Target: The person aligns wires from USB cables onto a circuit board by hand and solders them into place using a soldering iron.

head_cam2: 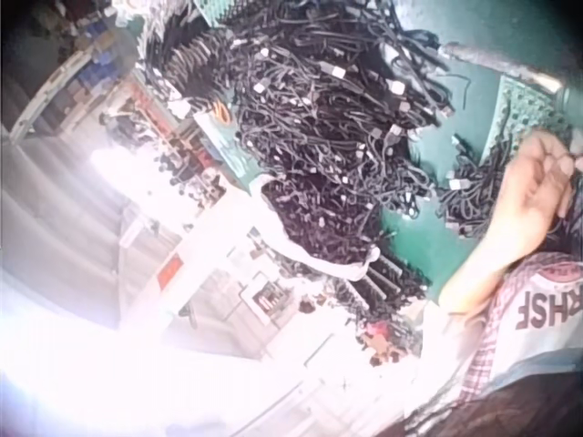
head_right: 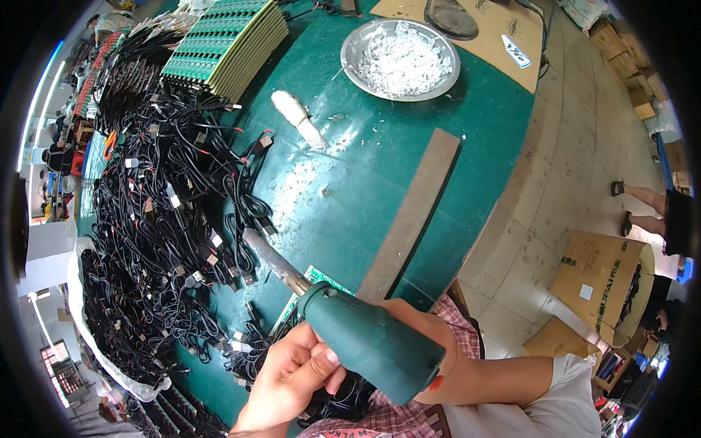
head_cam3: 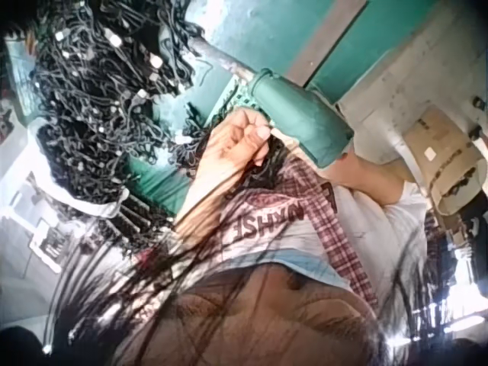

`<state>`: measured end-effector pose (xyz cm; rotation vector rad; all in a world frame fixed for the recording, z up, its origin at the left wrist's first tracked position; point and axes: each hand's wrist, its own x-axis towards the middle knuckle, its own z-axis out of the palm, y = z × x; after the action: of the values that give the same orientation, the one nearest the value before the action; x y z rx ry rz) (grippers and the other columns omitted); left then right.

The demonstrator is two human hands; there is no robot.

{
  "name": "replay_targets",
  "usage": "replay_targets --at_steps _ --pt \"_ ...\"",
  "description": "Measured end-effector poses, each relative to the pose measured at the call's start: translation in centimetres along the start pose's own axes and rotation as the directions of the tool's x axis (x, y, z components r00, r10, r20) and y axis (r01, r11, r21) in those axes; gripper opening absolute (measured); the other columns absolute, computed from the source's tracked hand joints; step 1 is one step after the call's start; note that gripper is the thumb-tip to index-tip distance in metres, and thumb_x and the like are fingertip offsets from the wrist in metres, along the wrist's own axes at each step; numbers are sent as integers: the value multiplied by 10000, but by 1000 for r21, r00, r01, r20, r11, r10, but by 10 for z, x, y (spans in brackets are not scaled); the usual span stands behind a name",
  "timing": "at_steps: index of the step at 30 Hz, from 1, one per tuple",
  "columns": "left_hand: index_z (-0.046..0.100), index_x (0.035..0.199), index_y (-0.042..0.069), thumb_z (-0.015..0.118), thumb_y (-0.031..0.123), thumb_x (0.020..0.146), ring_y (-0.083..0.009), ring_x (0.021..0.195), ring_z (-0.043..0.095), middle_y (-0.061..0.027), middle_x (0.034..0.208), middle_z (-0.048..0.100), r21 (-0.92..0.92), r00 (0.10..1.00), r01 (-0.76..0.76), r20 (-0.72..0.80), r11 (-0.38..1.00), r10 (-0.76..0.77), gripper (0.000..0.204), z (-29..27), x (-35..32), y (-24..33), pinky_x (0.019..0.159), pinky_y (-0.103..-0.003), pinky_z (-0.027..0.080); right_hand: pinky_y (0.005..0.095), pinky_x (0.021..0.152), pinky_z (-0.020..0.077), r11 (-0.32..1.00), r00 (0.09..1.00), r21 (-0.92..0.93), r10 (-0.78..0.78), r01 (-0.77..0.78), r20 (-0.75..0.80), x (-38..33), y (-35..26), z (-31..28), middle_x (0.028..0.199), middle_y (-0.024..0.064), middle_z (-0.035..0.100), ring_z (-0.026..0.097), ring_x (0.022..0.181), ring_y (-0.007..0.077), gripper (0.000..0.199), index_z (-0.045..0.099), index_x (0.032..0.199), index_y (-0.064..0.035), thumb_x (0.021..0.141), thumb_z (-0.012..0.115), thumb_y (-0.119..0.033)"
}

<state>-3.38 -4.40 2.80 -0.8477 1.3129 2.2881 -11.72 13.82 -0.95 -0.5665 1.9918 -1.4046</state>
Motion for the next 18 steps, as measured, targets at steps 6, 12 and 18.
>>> replay_targets --at_steps 6,12,18 --pt "594 1052 -23 576 49 1048 -73 675 509 4 768 562 145 932 197 279 970 -231 74 -25 2 6 613 -237 410 312 911 547 995 938 92 -66 37 340 2 9 -16 1112 109 719 708 1024 182 562 511 1391 7 904 774 -95" --pt "641 1047 -16 667 21 962 -109 766 608 -45 854 646 56 911 158 376 986 -168 96 -62 -58 61 685 -273 476 348 773 530 833 943 460 201 -307 266 9 -13 -33 1033 103 721 676 851 182 128 712 1046 -26 926 691 -68" --pt "679 908 -1 738 15 845 -228 826 616 -89 861 676 565 960 -148 -116 812 256 88 -39 -11 34 776 -358 487 318 743 516 830 953 473 220 -295 210 -4 -6 -43 936 52 710 649 834 138 137 709 1061 -29 936 654 -23"
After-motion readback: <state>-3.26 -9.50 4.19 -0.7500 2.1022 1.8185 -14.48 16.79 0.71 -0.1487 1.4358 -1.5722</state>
